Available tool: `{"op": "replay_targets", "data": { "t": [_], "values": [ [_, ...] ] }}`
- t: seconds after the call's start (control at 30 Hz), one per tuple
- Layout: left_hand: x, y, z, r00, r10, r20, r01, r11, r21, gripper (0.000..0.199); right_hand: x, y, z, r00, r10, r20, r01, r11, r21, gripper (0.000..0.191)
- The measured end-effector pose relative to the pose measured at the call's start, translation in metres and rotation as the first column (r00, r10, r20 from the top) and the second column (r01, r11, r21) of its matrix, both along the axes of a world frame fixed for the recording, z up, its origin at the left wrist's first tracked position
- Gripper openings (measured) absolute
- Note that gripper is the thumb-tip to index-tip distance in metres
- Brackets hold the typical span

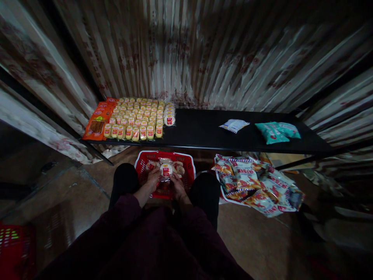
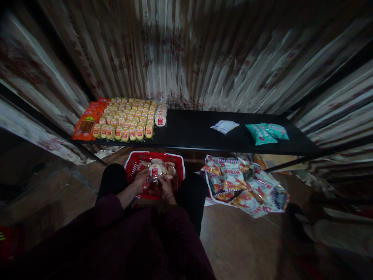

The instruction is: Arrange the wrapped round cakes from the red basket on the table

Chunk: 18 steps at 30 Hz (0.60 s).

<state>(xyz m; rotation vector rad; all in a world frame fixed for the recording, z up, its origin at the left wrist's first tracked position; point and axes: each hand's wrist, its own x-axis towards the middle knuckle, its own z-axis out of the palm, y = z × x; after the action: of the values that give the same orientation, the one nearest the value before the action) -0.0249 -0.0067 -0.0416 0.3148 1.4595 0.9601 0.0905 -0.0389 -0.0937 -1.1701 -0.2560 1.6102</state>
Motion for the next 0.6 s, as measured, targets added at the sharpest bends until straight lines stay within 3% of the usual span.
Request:
{"op": "replay_targets", "data": {
  "t": [0.23, 0.43, 0.6],
  "values": [
    [0.004, 0.005, -0.002, 0.997, -0.059, -0.045, 0.062, 0.997, 0.047, 0.030, 0.004, 0.004, -0.001, 1.000, 0.012, -0.012, -0.011, 1.000, 0.012, 0.055],
    [0.005, 0.007, 0.000, 0.998, -0.060, -0.028, 0.062, 0.997, 0.054, 0.028, 0.005, 0.005, 0.002, 0.996, 0.046, 0.080, -0.048, 0.998, 0.028, 0.053],
    [0.011, 0.011, -0.005, 0.958, -0.078, -0.277, 0.119, 0.983, 0.137, 0.028, 0.004, 0.004, 0.004, 1.000, 0.007, 0.013, -0.007, 0.999, 0.036, 0.046]
  ]
}}
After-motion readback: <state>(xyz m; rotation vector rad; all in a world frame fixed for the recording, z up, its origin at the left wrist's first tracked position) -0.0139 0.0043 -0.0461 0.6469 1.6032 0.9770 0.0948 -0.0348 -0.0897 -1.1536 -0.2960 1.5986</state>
